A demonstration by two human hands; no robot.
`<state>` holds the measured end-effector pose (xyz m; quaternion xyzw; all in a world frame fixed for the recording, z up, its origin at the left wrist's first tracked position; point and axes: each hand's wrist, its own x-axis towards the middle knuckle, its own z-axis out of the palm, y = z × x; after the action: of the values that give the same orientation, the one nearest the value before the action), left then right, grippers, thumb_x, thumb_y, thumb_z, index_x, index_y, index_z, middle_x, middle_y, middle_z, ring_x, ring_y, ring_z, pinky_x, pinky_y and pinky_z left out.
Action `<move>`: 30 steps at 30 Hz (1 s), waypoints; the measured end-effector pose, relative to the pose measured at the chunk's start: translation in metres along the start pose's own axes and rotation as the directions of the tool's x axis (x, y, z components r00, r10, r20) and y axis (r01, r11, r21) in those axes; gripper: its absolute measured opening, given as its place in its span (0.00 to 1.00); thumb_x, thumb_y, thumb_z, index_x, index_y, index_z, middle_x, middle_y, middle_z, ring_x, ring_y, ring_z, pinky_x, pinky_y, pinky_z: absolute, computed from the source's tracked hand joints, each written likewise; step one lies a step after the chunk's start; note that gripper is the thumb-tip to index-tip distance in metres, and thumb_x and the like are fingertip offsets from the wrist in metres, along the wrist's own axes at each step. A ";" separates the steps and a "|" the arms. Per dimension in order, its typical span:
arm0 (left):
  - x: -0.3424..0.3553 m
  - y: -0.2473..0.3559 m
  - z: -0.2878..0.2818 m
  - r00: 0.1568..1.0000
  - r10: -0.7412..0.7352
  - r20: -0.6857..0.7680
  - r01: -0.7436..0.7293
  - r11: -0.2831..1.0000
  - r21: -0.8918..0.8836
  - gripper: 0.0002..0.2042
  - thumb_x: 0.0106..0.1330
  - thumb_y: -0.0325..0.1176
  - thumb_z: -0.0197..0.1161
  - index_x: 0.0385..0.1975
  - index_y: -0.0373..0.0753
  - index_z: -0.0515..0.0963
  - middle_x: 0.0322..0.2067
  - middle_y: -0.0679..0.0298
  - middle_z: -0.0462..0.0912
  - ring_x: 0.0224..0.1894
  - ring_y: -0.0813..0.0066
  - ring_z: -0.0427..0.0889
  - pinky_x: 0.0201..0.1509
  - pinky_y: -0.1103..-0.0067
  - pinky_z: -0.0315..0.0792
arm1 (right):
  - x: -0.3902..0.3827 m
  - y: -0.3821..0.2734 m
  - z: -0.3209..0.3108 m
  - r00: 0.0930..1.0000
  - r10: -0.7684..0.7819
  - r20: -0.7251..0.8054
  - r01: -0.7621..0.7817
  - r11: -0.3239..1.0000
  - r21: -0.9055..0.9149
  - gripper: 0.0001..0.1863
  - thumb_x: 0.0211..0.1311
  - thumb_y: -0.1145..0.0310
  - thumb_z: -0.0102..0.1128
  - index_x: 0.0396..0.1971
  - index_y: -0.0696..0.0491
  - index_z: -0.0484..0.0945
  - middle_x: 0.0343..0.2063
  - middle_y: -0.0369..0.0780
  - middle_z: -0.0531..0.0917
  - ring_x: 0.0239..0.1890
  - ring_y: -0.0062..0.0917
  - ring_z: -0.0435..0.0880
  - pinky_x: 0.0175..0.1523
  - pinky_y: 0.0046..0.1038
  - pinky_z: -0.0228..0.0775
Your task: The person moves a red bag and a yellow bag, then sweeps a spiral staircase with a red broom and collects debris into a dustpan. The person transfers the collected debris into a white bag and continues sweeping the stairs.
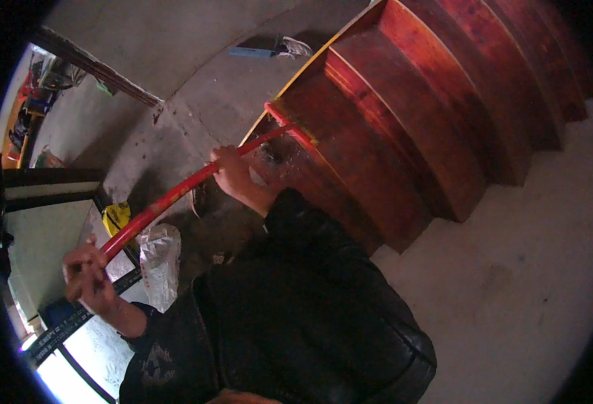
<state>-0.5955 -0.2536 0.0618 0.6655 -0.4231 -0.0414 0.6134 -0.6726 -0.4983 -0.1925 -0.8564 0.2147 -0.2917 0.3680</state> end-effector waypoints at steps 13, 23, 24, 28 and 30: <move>-0.012 -0.026 0.021 0.971 0.025 0.237 -0.021 1.000 -0.019 0.02 0.50 0.18 0.56 0.23 0.30 0.75 0.27 0.58 0.78 0.31 0.69 0.79 0.48 0.65 0.71 | -0.027 0.102 0.057 0.950 0.290 -0.115 -0.150 0.748 0.646 0.15 0.48 0.71 0.60 0.15 0.54 0.62 0.19 0.42 0.69 0.23 0.34 0.66 0.31 0.33 0.62; -0.002 -0.031 -0.041 0.963 -0.006 0.271 0.021 0.998 -0.053 0.03 0.56 0.23 0.54 0.23 0.34 0.73 0.26 0.61 0.77 0.27 0.72 0.77 0.50 0.67 0.68 | -0.053 -0.030 0.000 0.869 -0.022 -0.494 -0.115 0.963 -0.245 0.09 0.48 0.71 0.61 0.18 0.55 0.69 0.21 0.45 0.74 0.29 0.40 0.73 0.35 0.35 0.65; -0.017 -0.060 -0.055 0.928 -0.257 0.269 0.268 0.964 -0.002 0.02 0.56 0.21 0.55 0.24 0.34 0.74 0.28 0.61 0.77 0.28 0.71 0.77 0.50 0.71 0.68 | -0.062 -0.017 0.001 0.882 0.195 -0.429 -0.263 0.959 -0.106 0.08 0.48 0.70 0.60 0.20 0.55 0.70 0.22 0.46 0.74 0.29 0.40 0.73 0.36 0.35 0.66; -0.021 -0.071 -0.034 0.859 0.081 0.505 -0.025 0.993 -0.116 0.04 0.57 0.23 0.54 0.25 0.32 0.76 0.31 0.60 0.78 0.31 0.71 0.77 0.51 0.71 0.69 | -0.086 -0.011 0.005 0.699 0.711 -0.080 -0.544 0.601 0.586 0.07 0.47 0.70 0.60 0.25 0.54 0.71 0.26 0.46 0.75 0.32 0.40 0.74 0.38 0.36 0.67; -0.006 -0.059 -0.054 0.908 0.065 0.414 -0.008 0.990 -0.138 0.06 0.59 0.26 0.54 0.22 0.33 0.76 0.28 0.60 0.78 0.31 0.71 0.77 0.52 0.62 0.67 | -0.101 -0.032 0.028 0.782 0.557 -0.280 -0.467 0.821 0.329 0.09 0.45 0.71 0.60 0.28 0.54 0.72 0.31 0.45 0.75 0.36 0.41 0.74 0.40 0.37 0.67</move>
<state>-0.5381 -0.2144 0.0224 0.5908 -0.5530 -0.1992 0.5527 -0.7239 -0.4050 -0.2189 -0.6441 0.4679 -0.3572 0.4885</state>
